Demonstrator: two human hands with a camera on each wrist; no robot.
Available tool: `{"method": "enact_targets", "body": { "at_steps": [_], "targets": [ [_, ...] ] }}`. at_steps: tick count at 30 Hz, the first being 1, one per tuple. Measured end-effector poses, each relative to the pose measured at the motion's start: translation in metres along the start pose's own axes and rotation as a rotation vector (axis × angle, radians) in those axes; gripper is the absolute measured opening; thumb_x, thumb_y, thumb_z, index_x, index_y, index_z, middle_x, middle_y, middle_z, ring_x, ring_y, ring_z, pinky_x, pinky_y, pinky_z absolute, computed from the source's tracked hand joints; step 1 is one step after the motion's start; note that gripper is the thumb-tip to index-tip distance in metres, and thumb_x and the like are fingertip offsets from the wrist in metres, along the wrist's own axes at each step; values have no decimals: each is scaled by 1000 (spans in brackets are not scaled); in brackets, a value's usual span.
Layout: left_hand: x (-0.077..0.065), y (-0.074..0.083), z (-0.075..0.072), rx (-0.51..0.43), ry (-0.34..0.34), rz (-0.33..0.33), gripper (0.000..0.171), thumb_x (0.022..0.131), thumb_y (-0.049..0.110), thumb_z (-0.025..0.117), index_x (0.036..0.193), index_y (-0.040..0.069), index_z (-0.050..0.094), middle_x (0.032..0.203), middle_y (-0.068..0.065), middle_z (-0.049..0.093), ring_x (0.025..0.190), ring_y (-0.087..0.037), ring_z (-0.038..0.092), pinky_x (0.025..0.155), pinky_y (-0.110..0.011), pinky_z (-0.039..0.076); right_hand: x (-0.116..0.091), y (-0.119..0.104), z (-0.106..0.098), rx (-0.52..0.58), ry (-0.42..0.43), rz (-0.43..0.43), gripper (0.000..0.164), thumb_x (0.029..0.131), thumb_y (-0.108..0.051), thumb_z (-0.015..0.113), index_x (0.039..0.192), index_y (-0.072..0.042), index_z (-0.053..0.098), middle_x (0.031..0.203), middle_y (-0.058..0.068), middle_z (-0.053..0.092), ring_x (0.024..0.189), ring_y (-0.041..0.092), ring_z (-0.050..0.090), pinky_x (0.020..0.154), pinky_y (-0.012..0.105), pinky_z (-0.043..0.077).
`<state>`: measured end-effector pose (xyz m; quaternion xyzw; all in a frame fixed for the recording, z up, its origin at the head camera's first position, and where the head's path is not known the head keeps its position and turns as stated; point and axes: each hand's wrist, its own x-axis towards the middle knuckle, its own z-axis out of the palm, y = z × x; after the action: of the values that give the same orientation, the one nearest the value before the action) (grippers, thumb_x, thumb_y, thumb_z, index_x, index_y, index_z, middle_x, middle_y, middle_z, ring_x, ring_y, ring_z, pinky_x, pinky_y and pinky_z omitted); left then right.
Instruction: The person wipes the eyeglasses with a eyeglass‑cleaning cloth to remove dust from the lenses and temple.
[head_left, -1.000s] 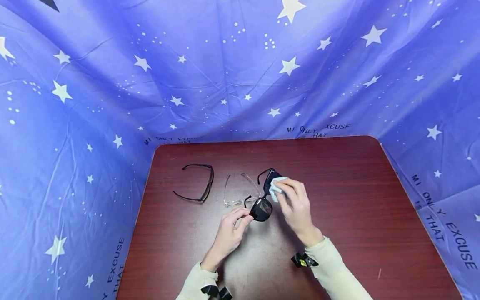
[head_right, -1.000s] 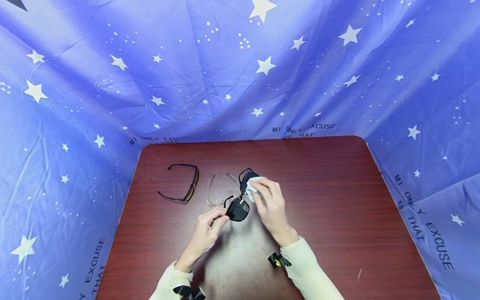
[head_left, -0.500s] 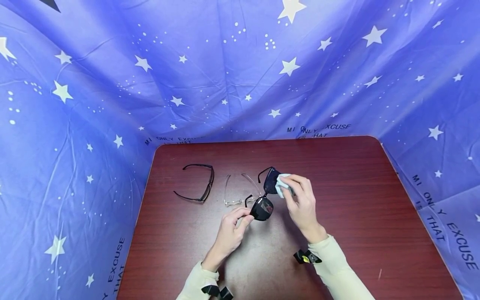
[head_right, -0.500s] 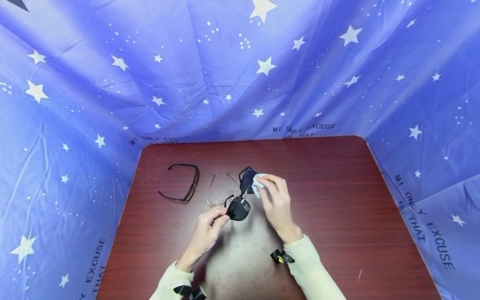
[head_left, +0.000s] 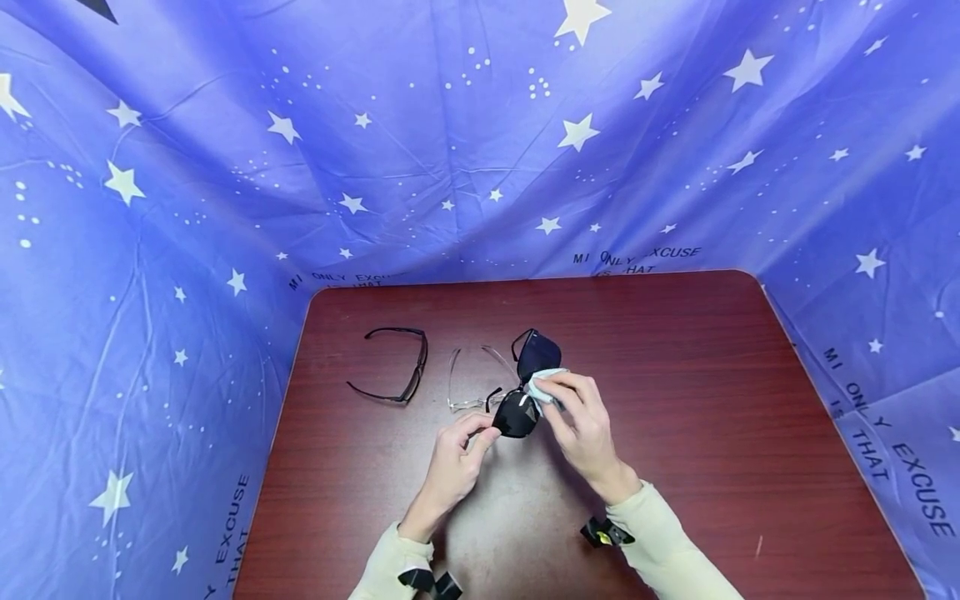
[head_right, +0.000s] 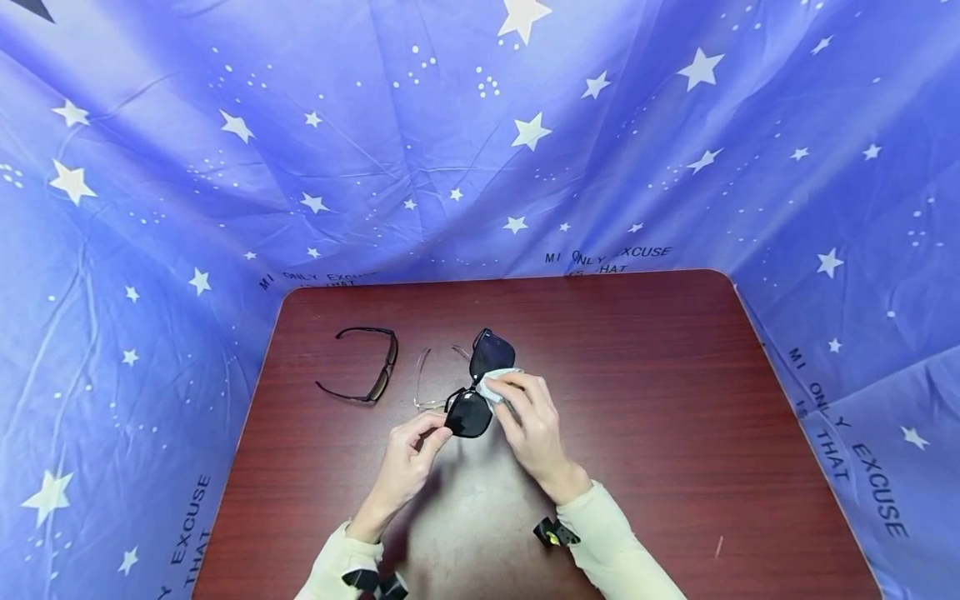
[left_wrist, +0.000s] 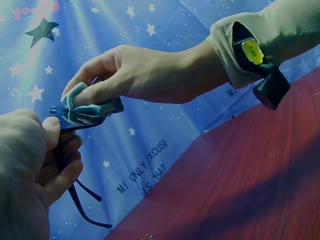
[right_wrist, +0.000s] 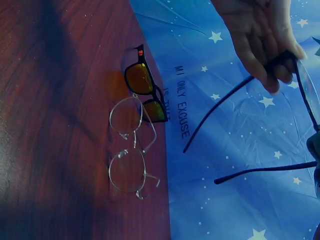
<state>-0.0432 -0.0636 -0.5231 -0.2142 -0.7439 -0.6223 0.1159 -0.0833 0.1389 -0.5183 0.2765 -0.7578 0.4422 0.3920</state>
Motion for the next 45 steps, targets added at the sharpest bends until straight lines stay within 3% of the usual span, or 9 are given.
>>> {"method": "enact_targets", "body": {
  "at_steps": [6, 12, 18, 22, 27, 32, 37, 41, 45],
  "targets": [
    [-1, 0, -2, -10, -19, -14, 10, 95, -5, 66, 98, 0, 74, 98, -16, 76, 97, -19, 71, 85, -27, 58, 6, 10, -5, -14, 34, 59, 19, 93, -4, 69, 110, 3, 75, 107, 23, 67, 96, 39, 60, 88, 15, 48],
    [-3, -1, -2, -5, -28, -6, 11, 95, -7, 65, 97, -1, 74, 95, -14, 75, 91, -21, 70, 81, -26, 57, 11, 19, -13, -11, 75, 160, 40, 76, 19, 75, 113, 5, 73, 109, 27, 65, 97, 35, 60, 84, 10, 46],
    [-3, -1, -2, -22, -29, 6, 12, 95, -8, 64, 98, -1, 74, 97, -15, 75, 93, -22, 70, 82, -26, 57, 3, 12, -7, 31, 62, 128, 22, 93, -3, 72, 112, 6, 73, 109, 29, 64, 98, 34, 61, 94, 13, 47],
    [-3, -3, -4, -14, -16, 2, 11, 95, -8, 65, 98, -2, 73, 100, -16, 75, 95, -22, 71, 85, -26, 58, -4, 2, 0, 68, 16, 89, 31, 102, -23, 67, 111, 5, 73, 108, 26, 65, 98, 32, 62, 97, 14, 47],
    [-2, -3, -5, -22, -12, -6, 12, 95, -8, 65, 97, -1, 74, 98, -15, 75, 95, -20, 71, 85, -24, 58, -6, -2, 2, 87, -3, 81, 31, 103, -25, 65, 111, 5, 73, 108, 25, 65, 97, 31, 64, 96, 13, 47],
    [-2, -4, -5, -23, -10, 7, 12, 94, -9, 65, 97, -2, 73, 96, -16, 75, 93, -17, 69, 82, -25, 58, 0, 6, -1, 52, 31, 109, 20, 93, -4, 70, 111, 7, 72, 106, 27, 64, 95, 33, 61, 96, 12, 46],
    [-3, -4, -6, 7, -28, 8, 11, 94, -8, 66, 95, -1, 74, 95, -14, 75, 90, -16, 69, 78, -27, 57, 13, 12, -8, 36, 61, 186, 38, 74, 23, 71, 110, 10, 71, 103, 29, 62, 93, 30, 59, 89, 11, 44],
    [-3, -5, -8, 69, -50, 17, 9, 95, -3, 68, 96, 3, 74, 96, -10, 76, 92, -21, 71, 83, -31, 58, 29, -2, -14, 36, 57, 214, 40, 74, 28, 69, 110, 13, 69, 103, 30, 62, 92, 23, 58, 77, 15, 43],
    [-2, -7, -10, 109, -45, 57, 10, 95, -3, 68, 96, 5, 74, 98, -9, 76, 94, -23, 72, 88, -31, 57, 25, -1, -13, 48, 48, 215, 40, 75, 27, 69, 111, 11, 70, 103, 29, 62, 94, 22, 59, 83, 14, 45]
  ]
}}
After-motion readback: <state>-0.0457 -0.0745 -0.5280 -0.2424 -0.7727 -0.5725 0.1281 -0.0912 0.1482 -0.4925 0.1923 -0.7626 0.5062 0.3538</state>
